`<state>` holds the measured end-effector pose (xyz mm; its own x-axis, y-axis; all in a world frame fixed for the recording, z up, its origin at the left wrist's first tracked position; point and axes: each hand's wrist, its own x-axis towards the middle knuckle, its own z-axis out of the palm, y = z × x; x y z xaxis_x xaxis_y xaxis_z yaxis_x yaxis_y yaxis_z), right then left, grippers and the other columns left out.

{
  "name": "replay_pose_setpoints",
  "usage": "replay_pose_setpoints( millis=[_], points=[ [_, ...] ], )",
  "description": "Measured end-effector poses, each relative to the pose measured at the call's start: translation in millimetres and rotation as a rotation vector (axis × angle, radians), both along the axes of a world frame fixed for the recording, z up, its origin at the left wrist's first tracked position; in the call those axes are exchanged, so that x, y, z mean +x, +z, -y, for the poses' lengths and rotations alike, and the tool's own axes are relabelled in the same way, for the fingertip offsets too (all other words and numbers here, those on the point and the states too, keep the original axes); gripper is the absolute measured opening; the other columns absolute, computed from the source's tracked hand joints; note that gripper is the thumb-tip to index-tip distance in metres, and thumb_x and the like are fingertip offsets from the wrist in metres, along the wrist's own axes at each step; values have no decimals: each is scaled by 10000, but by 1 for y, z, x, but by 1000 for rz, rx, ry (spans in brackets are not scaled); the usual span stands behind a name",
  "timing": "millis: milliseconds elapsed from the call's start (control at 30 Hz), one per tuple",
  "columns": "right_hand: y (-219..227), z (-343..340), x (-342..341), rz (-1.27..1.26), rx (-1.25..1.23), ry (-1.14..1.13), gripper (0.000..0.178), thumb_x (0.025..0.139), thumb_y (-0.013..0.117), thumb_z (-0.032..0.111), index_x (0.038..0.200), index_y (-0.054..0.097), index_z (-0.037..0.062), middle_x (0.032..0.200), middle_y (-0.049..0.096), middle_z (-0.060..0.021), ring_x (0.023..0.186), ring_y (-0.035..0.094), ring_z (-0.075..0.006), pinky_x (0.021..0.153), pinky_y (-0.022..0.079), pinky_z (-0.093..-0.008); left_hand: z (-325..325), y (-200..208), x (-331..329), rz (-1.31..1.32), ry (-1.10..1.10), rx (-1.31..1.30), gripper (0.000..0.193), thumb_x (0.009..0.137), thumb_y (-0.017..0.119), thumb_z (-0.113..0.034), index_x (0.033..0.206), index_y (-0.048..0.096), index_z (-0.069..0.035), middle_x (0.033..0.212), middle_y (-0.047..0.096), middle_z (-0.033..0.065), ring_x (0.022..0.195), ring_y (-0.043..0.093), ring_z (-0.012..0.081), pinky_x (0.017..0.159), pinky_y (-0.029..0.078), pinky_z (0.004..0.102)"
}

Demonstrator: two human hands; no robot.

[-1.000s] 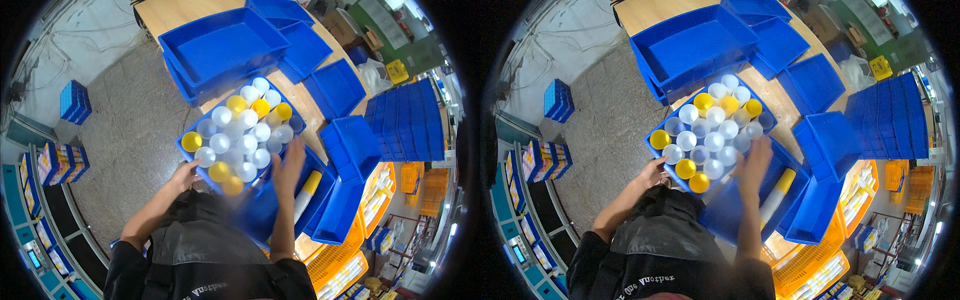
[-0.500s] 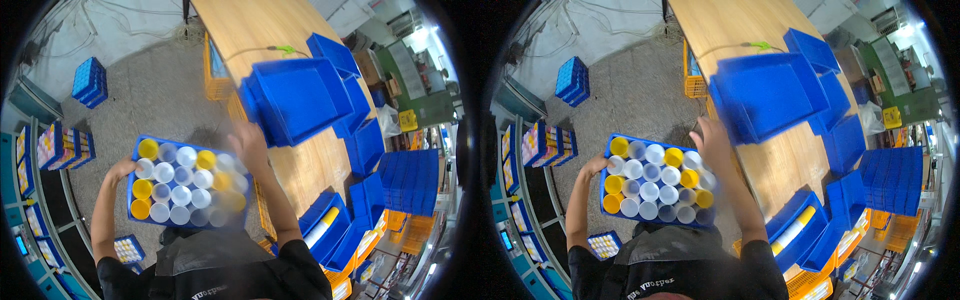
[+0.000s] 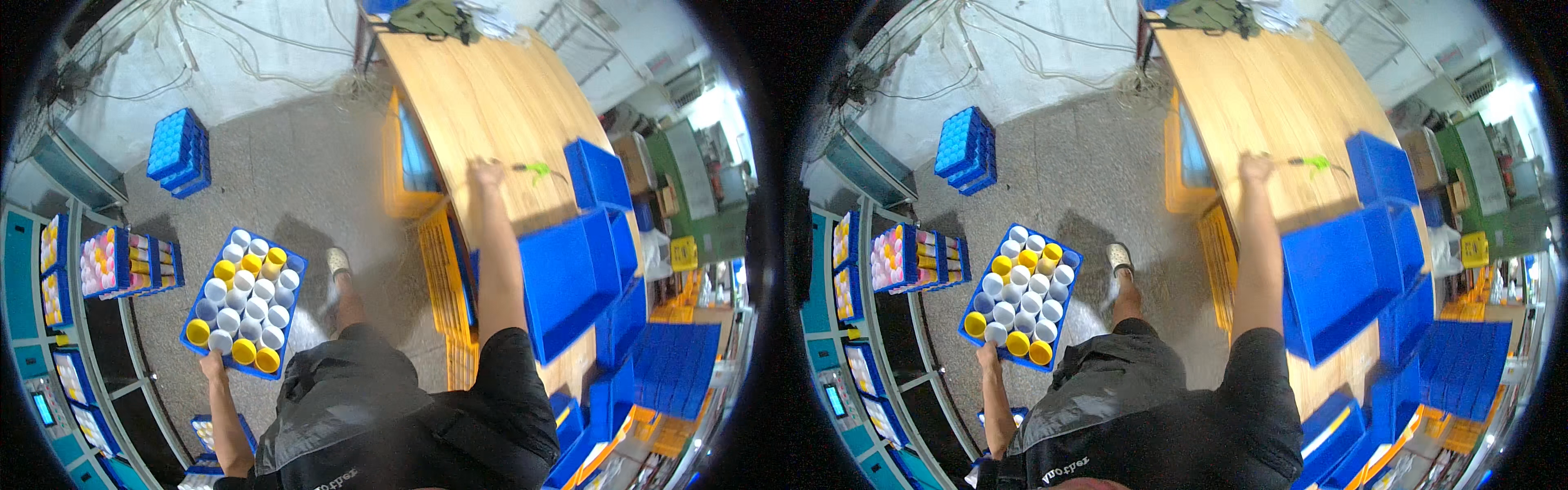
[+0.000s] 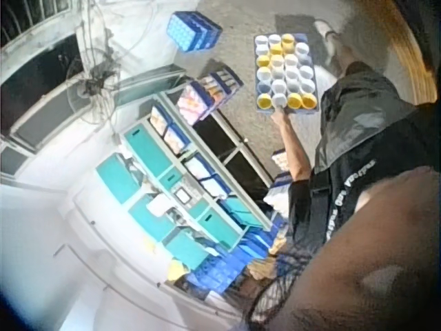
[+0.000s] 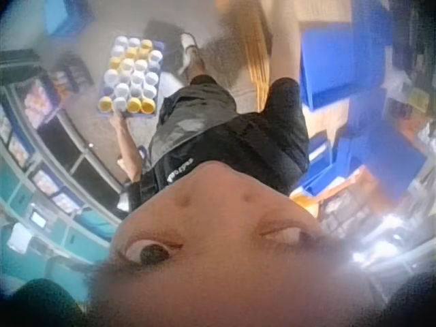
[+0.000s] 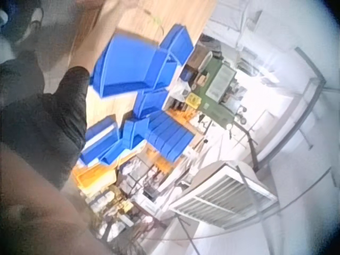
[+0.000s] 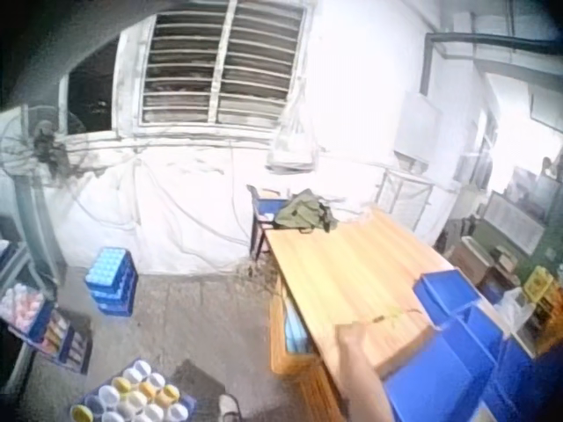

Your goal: The person repeatedly picks up stacks of white and yellow plastic cups from yellow baskets and places them into blue trays. They carry filled trays to a nearby shelf and return for more, continuing the cycle of filling and restocking trays.

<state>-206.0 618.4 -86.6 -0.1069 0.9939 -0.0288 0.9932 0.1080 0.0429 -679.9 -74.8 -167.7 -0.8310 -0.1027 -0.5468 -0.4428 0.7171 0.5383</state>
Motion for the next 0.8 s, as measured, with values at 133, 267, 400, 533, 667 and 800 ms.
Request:
replay_pose_setpoints(
  millis=[133,267,400,533,667,800],
  points=[
    [1,-86,55,437,-47,-269,223,931,580,240,1074,741,183,1064,736,-49,1015,675,-242,771,504,-456,-25,-17,-11,-3,239,133,509,717,630,-32,1212,608,84,1126,652,169,950,673,303,813,540,380],
    [-42,-129,120,547,-121,-8,364,978,469,338,909,745,111,912,749,-88,829,723,-272,655,560,-453,-42,-1,-28,45,242,167,483,720,632,-100,1178,608,54,1010,663,143,854,677,282,722,553,376],
    [-86,-176,150,-134,31,-458,299,912,547,273,659,583,117,629,609,-44,532,579,-184,464,463,-355,-91,8,-84,121,60,-376,427,714,623,-229,1035,687,45,977,710,193,930,693,337,810,531,406],
    [-60,-194,94,-1310,171,-829,193,934,591,236,914,576,44,668,532,-31,519,522,-157,391,380,-287,-161,31,-105,3,-75,-496,655,790,575,-302,1381,486,-34,1166,662,242,1153,606,389,977,467,439],
    [23,-144,-44,-1099,-137,-493,281,984,565,326,1023,564,47,809,520,-84,680,557,-184,471,449,-308,-222,39,-101,19,-187,-593,851,792,581,-323,1523,256,-32,1125,665,274,1063,653,391,899,516,458],
    [88,-46,-198,-654,6,314,348,1014,517,308,1136,564,-14,923,550,-111,779,582,-216,593,503,-365,-253,46,-108,31,-237,-492,780,818,561,-293,1510,295,-51,1105,681,247,1047,658,392,911,511,466]
  ],
)
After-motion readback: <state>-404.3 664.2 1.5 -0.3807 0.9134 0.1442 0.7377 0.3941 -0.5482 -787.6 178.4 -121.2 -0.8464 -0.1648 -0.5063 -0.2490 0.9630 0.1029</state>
